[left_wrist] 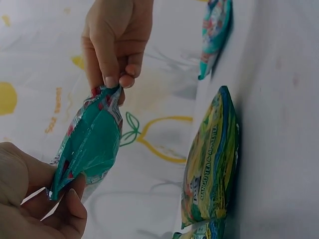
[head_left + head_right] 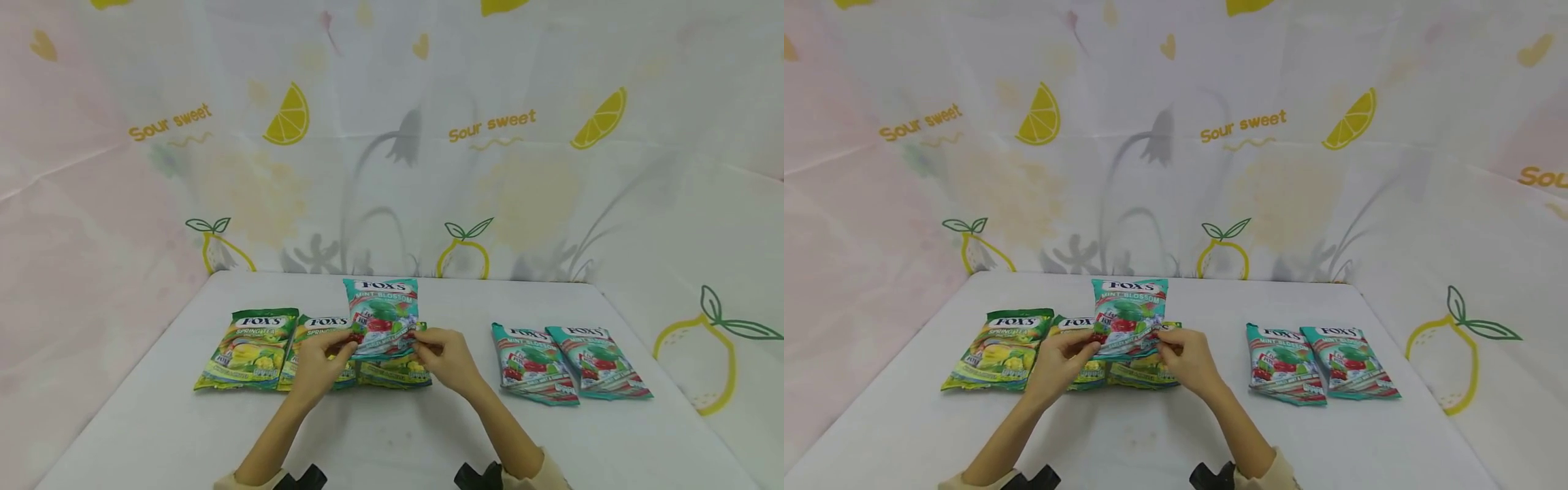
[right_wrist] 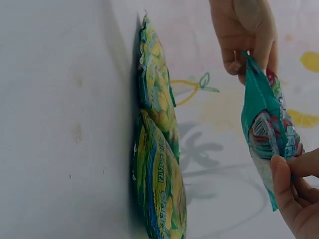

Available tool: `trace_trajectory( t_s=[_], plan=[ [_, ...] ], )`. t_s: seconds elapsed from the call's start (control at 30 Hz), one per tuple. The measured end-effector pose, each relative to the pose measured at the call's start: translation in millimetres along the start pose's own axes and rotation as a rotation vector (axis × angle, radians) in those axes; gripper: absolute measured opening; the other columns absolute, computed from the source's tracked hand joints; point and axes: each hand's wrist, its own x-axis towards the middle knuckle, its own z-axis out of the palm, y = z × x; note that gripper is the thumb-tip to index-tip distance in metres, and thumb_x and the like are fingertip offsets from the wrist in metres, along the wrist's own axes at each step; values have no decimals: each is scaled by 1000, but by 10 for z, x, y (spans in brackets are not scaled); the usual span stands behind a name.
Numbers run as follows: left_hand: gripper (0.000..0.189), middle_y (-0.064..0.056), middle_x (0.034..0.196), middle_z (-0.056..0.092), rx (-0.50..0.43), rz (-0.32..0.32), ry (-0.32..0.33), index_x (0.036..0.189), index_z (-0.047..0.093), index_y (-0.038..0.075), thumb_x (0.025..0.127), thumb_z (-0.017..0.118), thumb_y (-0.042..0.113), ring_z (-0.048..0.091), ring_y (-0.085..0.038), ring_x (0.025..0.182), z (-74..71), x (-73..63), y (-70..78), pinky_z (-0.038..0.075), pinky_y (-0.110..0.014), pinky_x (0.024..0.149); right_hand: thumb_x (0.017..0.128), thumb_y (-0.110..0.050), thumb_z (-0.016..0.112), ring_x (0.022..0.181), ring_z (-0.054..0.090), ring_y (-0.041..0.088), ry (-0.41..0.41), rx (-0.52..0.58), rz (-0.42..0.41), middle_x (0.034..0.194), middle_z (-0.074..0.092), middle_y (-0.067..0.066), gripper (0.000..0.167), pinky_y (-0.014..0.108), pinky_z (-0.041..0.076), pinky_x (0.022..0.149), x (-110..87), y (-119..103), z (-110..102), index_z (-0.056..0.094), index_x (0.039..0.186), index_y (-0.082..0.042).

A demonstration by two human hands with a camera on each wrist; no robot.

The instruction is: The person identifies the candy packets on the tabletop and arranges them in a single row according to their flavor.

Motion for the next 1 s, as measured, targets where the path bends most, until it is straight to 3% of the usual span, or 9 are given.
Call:
trace_trajectory(
  t_s=[0.23, 0.57, 0.87, 1.0],
  plan=[
    [18, -19, 89, 70, -25, 1, -22, 99, 68, -12, 83, 66, -4, 66, -27, 74, 158, 24, -14, 53, -24, 65, 87, 10, 56, 64, 65, 22, 46, -28, -7, 81, 66, 22, 21, 35, 55, 59, -66, 68, -97, 62, 106, 17],
    [16, -20, 86, 69, -81, 62, -39, 97, 68, -12, 82, 65, -6, 65, -26, 70, 383, 66, -7, 53, -24, 63, 86, 11, 57, 61, 63, 17, 101, -42, -15, 77, 66, 21, 19, 25, 54, 57, -168, 144, -244, 64, 103, 17],
    [16, -20, 87, 68, -125, 44, -47, 97, 68, -11, 83, 65, -7, 63, -28, 71, 583, 89, 48, 51, -21, 62, 85, 12, 57, 62, 61, 8, 153, -68, 60, 80, 67, 18, 19, 25, 54, 59, -265, 159, -365, 65, 102, 16],
    [17, -20, 89, 67, -114, 52, -62, 100, 68, -11, 84, 64, -5, 61, -27, 74, 661, 83, 31, 51, -20, 63, 85, 13, 58, 62, 61, 6, 165, -71, 38, 80, 67, 18, 18, 23, 53, 59, -304, 199, -414, 65, 101, 17]
  ],
)
